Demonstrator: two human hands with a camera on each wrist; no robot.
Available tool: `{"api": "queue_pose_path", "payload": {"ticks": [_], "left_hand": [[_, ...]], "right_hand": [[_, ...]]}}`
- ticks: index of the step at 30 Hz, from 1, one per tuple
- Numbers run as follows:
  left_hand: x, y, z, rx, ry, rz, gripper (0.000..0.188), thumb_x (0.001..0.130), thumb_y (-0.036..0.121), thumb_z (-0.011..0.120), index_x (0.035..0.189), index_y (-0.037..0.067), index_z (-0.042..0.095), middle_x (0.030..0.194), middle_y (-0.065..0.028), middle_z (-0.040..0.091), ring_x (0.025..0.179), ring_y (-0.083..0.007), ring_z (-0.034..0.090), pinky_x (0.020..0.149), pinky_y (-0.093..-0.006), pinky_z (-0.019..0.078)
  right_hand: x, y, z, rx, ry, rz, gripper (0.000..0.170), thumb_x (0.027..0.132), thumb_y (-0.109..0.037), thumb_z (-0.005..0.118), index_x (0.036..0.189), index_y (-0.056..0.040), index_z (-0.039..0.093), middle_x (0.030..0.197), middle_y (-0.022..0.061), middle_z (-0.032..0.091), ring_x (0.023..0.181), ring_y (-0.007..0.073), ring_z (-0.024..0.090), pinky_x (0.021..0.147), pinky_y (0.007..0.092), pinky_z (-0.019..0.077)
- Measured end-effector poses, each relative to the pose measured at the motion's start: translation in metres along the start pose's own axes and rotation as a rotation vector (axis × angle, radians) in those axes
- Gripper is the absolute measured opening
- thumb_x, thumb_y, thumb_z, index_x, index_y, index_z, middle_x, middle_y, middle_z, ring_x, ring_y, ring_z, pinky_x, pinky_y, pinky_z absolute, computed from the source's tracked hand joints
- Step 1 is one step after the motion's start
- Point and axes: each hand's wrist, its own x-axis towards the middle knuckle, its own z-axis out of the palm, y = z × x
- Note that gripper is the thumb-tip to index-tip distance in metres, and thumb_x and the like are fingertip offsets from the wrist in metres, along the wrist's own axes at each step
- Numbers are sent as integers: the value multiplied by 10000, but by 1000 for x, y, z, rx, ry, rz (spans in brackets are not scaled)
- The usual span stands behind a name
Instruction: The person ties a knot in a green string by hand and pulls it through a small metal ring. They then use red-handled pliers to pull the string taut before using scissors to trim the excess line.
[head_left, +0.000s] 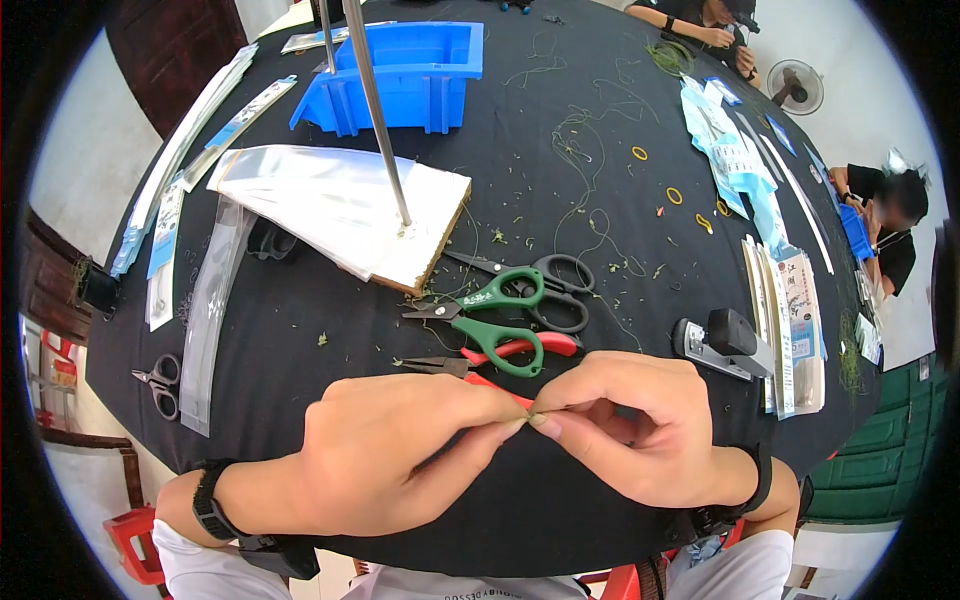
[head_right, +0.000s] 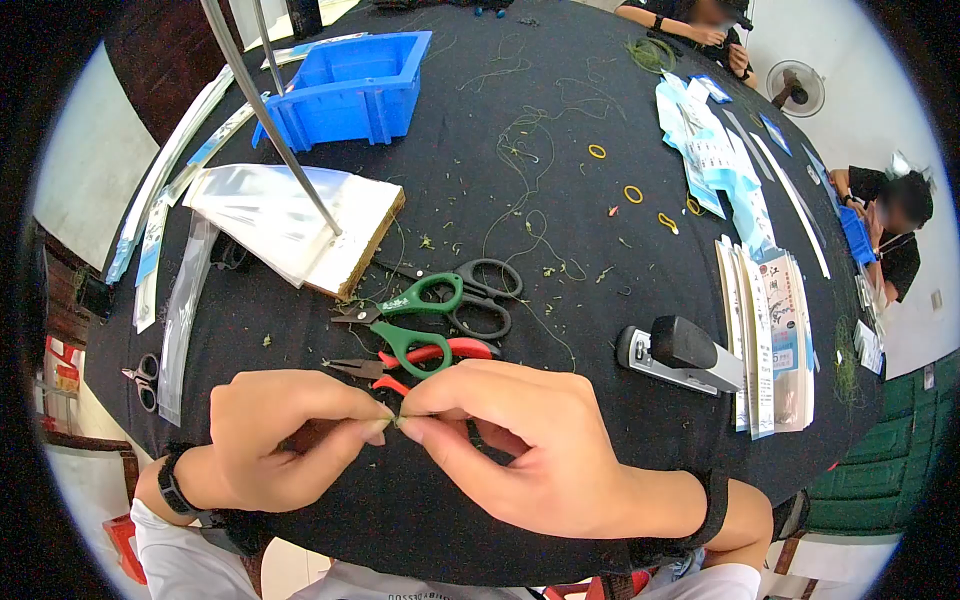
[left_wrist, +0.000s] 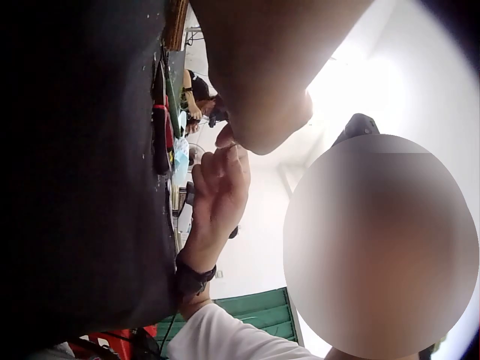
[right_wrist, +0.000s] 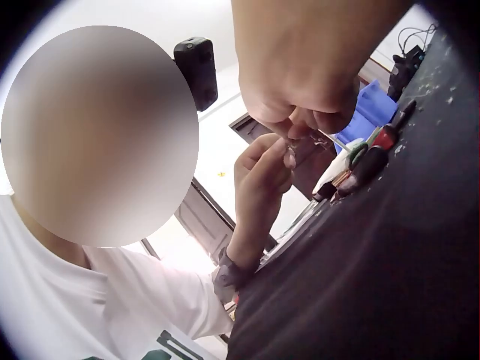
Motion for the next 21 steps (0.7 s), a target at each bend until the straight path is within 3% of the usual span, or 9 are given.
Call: {"api": "queue_pose_path", "payload": {"ticks": [2,5,8,21], "left_hand": [[1,2,-1,-58,-28,-96,111,778,-17,664,884,16,657,677,-70,660,517,-82,606,419,-195,408],[-2,-1,3,-90,24,-91,80,800,4,662,879,15,658,667,-52,658,490,-36,565,396,-168,358],[1,2,-4,-98,-43,-143,70,799,11,667,869,14,662,665,-52,655,488,-24,550,393,-162,333],[1,4,-6,-171,-66,-253,56,790,-10,663,845,-1,669,709,-84,670,568,-62,626,418,-154,375]], "right_hand": [[2,-3,-3,-96,-23,-51,152,754,37,675,893,-21,655,729,72,619,566,128,571,447,236,398],[3,-1,-3,-145,-4,-145,165,734,55,677,879,-21,648,727,90,616,583,188,603,491,268,454],[3,-1,-2,-182,5,-171,187,722,66,675,882,-26,642,727,93,615,595,221,615,511,286,474],[4,4,-2,-287,30,-287,230,691,46,699,894,-45,637,704,63,590,563,203,591,481,286,458]]}}
